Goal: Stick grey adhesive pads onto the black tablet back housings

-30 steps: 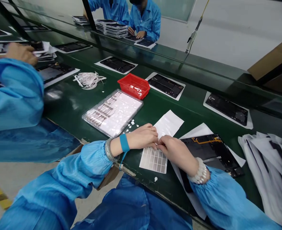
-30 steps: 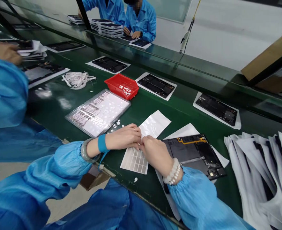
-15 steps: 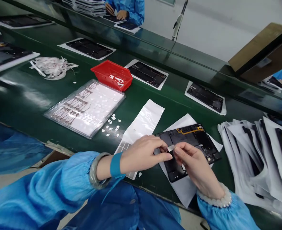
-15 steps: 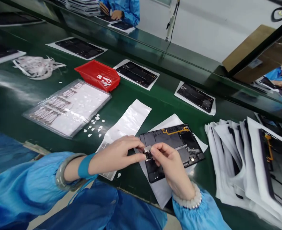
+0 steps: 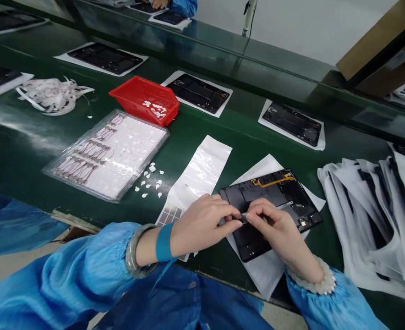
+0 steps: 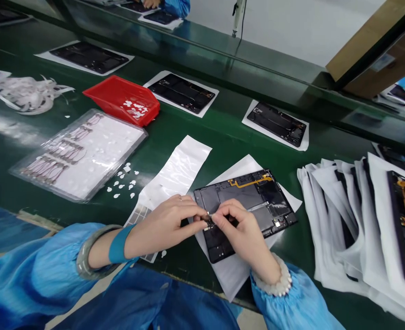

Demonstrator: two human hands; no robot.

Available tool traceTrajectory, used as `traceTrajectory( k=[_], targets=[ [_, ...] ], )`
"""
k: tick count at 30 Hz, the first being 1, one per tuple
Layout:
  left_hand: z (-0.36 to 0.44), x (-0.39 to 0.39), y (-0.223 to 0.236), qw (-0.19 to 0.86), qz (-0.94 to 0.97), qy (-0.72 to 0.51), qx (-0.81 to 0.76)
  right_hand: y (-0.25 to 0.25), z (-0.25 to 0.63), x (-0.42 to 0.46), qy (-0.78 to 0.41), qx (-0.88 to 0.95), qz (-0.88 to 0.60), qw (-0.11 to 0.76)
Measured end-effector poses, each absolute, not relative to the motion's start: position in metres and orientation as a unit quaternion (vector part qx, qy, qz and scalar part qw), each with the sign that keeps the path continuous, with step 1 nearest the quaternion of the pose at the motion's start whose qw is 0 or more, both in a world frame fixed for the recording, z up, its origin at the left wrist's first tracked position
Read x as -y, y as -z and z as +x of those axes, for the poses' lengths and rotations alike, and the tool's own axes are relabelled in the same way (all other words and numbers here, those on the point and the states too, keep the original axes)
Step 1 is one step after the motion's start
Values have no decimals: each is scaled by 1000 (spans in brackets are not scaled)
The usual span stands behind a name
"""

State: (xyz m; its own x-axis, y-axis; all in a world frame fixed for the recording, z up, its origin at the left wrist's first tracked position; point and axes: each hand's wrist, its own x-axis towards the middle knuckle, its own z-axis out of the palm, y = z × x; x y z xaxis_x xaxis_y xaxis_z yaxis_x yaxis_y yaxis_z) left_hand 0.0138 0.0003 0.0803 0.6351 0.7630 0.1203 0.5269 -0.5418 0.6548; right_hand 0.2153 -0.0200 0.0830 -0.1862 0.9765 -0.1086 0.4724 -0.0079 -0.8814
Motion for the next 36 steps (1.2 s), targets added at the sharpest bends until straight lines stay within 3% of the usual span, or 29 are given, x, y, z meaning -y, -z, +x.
traceTrajectory(
  k=[5,9,36],
  targets=[
    [7,-2,-67,107,929,-171,-311,-69,227,16,-318,689,-603,247],
    [5,-2,-57,42,957,-147,-246,-63,221,17,-277,720,-607,192],
    [5,-2,-58,50,959,-124,-251,-58,205,22,-232,704,-648,177]
  ],
)
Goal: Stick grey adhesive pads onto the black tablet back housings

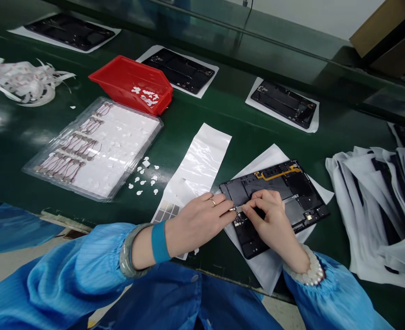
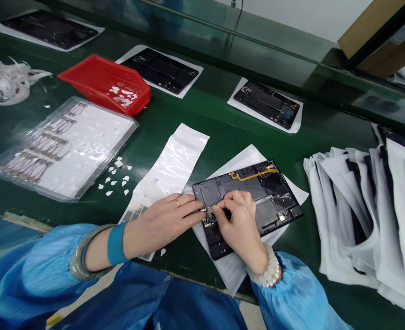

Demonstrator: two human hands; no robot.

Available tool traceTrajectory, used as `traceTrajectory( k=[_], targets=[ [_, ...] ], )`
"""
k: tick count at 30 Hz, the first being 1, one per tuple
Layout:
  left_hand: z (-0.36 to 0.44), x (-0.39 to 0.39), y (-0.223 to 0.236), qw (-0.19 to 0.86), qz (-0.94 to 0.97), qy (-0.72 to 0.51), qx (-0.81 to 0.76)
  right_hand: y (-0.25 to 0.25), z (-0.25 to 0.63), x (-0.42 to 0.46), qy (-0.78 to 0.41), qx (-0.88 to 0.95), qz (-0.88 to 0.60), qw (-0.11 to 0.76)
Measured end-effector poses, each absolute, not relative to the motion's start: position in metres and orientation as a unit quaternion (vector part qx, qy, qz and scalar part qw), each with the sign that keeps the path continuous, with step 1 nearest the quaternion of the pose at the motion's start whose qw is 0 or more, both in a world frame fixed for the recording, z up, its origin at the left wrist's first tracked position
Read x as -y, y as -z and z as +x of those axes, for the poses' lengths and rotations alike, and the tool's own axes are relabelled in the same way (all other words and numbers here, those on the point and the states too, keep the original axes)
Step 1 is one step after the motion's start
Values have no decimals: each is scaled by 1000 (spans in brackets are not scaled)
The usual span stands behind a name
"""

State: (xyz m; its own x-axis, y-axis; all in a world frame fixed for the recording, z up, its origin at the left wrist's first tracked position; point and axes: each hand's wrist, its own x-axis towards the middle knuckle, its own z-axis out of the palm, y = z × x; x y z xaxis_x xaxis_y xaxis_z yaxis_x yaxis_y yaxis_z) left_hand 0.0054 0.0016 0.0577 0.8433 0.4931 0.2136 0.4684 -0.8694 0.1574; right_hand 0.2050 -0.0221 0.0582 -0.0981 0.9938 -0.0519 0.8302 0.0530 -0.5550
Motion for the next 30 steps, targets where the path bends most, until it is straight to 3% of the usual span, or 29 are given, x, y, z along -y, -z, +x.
traceTrajectory(
  k=[21,30],
  targets=[
    [7,-1,-55,19,961,-114,-252,-58,204,23,-222,708,-647,178],
    [8,-3,-62,-24,976,-72,-206,-68,210,21,-136,761,-618,142]
  ],
)
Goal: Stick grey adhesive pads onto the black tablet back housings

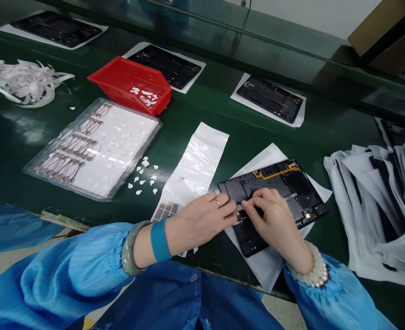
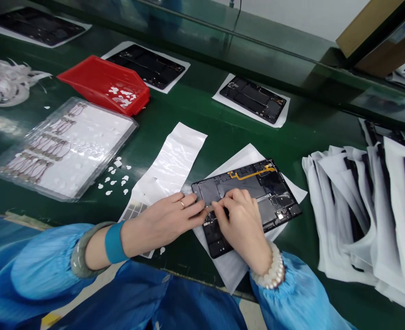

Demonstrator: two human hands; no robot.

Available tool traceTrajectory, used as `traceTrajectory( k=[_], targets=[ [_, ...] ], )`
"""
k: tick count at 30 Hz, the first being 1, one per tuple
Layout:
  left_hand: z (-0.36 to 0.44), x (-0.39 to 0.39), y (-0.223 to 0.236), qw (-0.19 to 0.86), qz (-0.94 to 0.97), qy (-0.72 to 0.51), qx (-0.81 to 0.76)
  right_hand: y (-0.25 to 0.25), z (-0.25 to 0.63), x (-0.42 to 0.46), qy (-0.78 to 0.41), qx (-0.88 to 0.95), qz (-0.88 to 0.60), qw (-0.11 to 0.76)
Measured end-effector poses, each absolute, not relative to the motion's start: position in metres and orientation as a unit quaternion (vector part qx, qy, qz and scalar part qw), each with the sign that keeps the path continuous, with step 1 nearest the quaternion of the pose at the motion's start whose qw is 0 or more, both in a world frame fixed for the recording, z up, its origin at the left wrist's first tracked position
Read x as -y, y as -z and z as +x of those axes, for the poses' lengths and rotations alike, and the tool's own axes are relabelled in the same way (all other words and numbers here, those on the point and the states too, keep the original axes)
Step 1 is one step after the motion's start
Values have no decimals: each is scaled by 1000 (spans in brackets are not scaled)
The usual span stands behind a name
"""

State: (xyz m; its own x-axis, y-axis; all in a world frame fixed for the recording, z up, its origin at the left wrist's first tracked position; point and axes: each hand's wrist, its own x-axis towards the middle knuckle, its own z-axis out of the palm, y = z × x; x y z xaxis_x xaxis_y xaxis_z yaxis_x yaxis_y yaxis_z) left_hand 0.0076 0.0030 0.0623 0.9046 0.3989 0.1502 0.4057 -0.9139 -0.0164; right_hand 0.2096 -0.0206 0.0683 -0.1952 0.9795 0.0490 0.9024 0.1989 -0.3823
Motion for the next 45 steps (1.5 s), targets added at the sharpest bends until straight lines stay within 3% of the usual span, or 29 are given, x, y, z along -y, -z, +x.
traceTrajectory(
  k=[3,7,14,45],
  targets=[
    [8,-8,-66,10,-979,64,191,-78,224,18,-93,735,-646,187],
    [12,-21,-72,-23,-979,66,191,-74,239,13,-151,722,-631,239],
    [17,-39,-70,-58,-984,64,155,-49,234,11,-128,757,-607,205],
    [18,-43,-64,-130,-973,51,186,-49,234,11,-123,761,-603,204]
  ],
)
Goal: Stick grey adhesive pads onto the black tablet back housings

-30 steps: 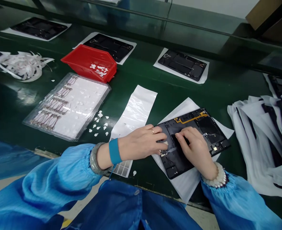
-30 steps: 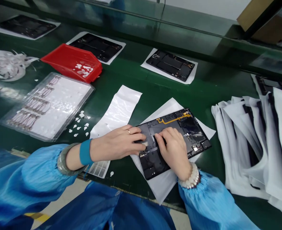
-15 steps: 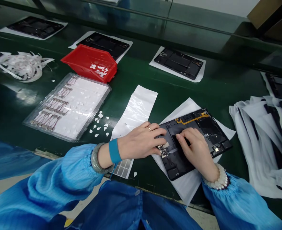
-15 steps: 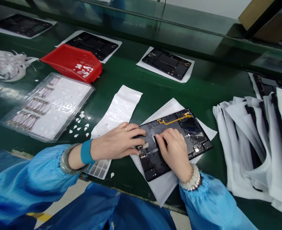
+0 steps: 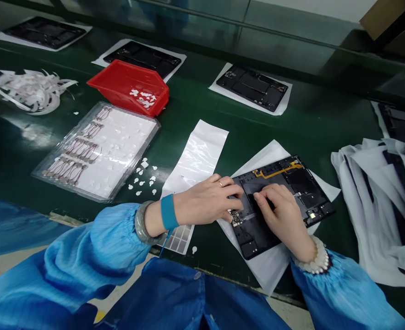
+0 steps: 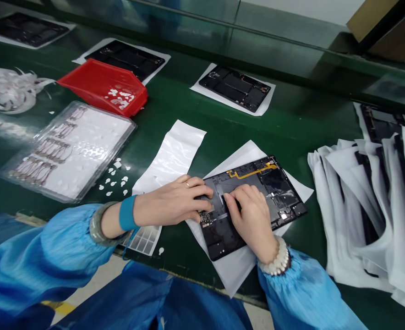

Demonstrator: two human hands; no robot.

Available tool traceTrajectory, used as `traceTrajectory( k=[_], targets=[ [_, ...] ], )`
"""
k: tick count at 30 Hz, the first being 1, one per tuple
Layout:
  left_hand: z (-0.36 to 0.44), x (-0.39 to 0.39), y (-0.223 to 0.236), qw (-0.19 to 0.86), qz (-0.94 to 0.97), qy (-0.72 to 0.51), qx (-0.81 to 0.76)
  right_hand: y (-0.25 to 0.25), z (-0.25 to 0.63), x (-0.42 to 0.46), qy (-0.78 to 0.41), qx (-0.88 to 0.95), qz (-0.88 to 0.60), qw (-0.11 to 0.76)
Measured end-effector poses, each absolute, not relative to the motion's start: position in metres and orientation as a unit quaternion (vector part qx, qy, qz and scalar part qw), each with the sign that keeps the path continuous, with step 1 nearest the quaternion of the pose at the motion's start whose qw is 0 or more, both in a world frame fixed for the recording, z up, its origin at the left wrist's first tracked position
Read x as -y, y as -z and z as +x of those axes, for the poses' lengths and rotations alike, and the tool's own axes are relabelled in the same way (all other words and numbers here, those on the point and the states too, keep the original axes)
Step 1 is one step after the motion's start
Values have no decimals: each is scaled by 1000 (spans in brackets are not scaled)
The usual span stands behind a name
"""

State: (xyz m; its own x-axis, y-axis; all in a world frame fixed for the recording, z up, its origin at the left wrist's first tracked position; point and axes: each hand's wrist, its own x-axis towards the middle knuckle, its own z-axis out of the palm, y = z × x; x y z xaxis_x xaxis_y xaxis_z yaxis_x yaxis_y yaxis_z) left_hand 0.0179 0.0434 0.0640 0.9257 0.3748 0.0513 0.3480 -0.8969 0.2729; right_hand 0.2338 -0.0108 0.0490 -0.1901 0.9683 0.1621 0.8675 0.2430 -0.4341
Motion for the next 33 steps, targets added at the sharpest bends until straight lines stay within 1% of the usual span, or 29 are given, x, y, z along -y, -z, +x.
traceTrajectory(
  k=[14,22,29,33],
  targets=[
    [15,-41,-60,120,969,-82,-202,-47,236,10,-123,765,-599,201],
    [17,-41,-61,109,971,-73,-199,-47,235,10,-129,760,-605,200],
    [15,-50,-70,144,973,-52,-176,-46,236,10,-125,759,-607,200],
    [15,-36,-66,92,977,-68,-181,-45,236,8,-129,762,-602,202]
  ],
)
